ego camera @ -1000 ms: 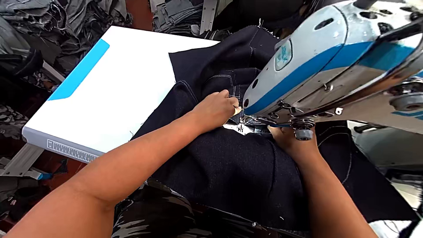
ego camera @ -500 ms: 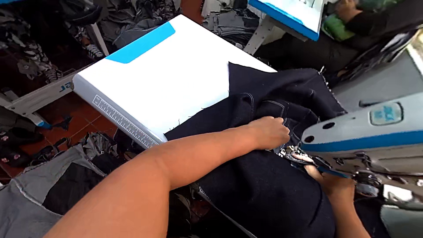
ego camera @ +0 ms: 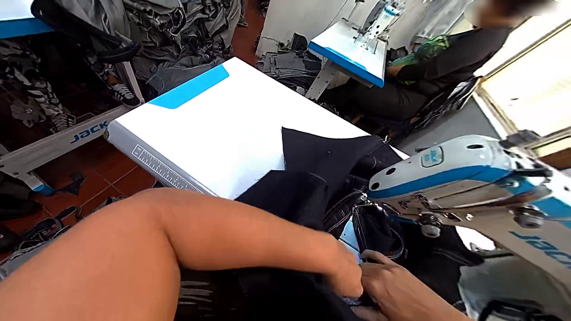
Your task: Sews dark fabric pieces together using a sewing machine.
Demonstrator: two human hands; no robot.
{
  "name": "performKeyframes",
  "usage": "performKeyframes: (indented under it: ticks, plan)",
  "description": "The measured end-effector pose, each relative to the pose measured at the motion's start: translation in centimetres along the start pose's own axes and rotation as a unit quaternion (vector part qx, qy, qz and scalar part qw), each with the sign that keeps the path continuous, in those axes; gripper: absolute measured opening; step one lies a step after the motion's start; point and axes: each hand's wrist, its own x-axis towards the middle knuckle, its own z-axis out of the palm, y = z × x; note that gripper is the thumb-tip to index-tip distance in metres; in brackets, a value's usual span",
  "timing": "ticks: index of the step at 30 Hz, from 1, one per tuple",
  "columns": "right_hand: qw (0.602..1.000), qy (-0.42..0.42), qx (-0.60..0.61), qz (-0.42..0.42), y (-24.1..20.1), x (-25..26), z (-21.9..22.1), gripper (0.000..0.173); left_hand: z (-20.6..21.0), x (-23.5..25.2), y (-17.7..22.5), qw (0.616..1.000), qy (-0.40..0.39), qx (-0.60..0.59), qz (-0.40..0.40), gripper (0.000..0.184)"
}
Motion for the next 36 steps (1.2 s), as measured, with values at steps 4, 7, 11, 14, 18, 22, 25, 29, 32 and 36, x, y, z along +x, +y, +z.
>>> performKeyframes:
  ticks: [4,7,11,14,18,22,25,29,32,36]
  plan:
    - [0.893,-0.393,-0.023,0.219,-0.2,1.3,-4.7,0.043,-13.9,-2.3,5.2,0.962,-0.232,0.010,-0.145,0.030]
    - [0.919,-0.209,-0.096,0.320,2.0,-1.1,-5.2,0.016,-17.8,-3.1,2.9,0.968,-0.084,-0.003,-0.234,0.024]
    - [0.919,-0.030,-0.092,0.381,3.4,-0.8,-4.7,0.021,-16.8,-2.6,-0.2,0.944,-0.042,0.022,-0.327,0.023]
    - [0.962,0.166,0.040,0.212,2.7,-0.7,-2.1,0.037,-15.2,-0.9,0.2,0.928,-0.122,0.025,-0.350,0.024]
    - [0.969,0.174,0.049,0.168,-2.2,-0.7,-0.1,0.063,-15.0,0.5,-1.5,0.915,-0.115,0.022,-0.386,0.025]
    - [0.983,0.169,0.009,0.065,-9.9,-1.6,1.7,0.021,-15.4,1.3,-4.1,0.900,-0.078,0.053,-0.426,0.024]
    - [0.986,0.080,0.042,0.139,-11.5,-2.3,2.9,0.030,-15.0,2.2,-3.1,0.900,-0.117,0.052,-0.416,0.029]
    - [0.836,0.008,0.427,0.345,-5.5,-0.2,-1.2,0.036,-13.4,1.4,-1.8,0.911,-0.126,0.115,-0.376,0.029]
    - [0.805,0.122,0.331,0.478,-0.2,1.7,-0.6,0.033,-12.4,0.0,-1.7,0.917,-0.093,0.127,-0.367,0.029]
    - [0.786,0.192,0.175,0.561,3.5,3.5,2.1,0.037,-12.0,-1.9,-1.8,0.921,-0.081,0.138,-0.356,0.027]
